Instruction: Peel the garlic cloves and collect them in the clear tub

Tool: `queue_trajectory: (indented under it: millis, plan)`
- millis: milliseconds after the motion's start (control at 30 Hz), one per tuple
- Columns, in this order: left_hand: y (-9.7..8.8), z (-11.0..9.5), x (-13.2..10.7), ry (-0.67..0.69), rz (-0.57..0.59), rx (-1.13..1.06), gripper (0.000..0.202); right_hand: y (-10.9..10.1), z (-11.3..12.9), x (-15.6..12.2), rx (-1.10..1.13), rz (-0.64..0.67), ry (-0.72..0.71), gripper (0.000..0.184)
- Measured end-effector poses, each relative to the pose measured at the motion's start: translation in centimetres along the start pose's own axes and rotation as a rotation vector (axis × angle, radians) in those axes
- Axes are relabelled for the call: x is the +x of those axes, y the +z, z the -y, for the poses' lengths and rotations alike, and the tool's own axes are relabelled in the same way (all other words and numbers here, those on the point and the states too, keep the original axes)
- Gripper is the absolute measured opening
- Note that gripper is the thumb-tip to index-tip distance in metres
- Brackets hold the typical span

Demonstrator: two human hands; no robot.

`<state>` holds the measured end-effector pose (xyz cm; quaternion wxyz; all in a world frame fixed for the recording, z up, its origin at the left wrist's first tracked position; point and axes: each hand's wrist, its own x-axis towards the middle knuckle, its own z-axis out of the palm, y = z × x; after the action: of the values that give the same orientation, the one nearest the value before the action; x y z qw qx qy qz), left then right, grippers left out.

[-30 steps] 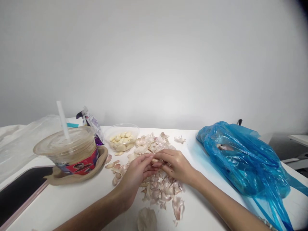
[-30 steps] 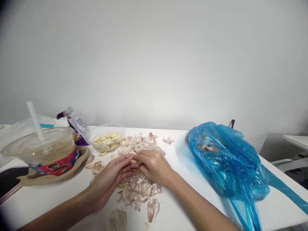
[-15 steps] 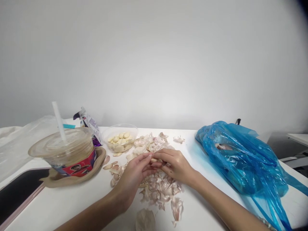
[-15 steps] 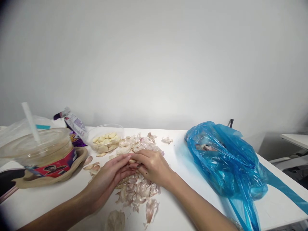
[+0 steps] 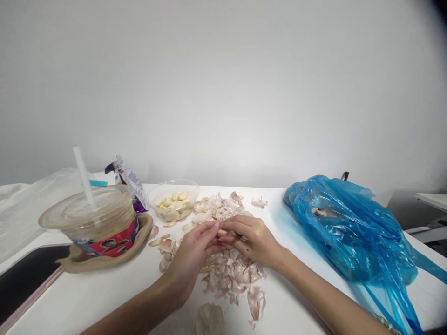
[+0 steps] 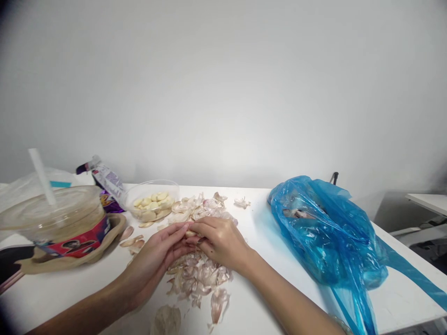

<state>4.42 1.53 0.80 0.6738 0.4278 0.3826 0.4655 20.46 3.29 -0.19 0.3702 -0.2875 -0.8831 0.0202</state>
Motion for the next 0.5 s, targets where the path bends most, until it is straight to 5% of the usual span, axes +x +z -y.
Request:
queue_trajectory:
  millis: [500]
  plan:
    - [-0.42, 0.65, 0.11, -0.034, 0.032, -0.014, 0.020, 0.15, 0.10, -0.14, 0.039, 0.016, 0.006, 0.032]
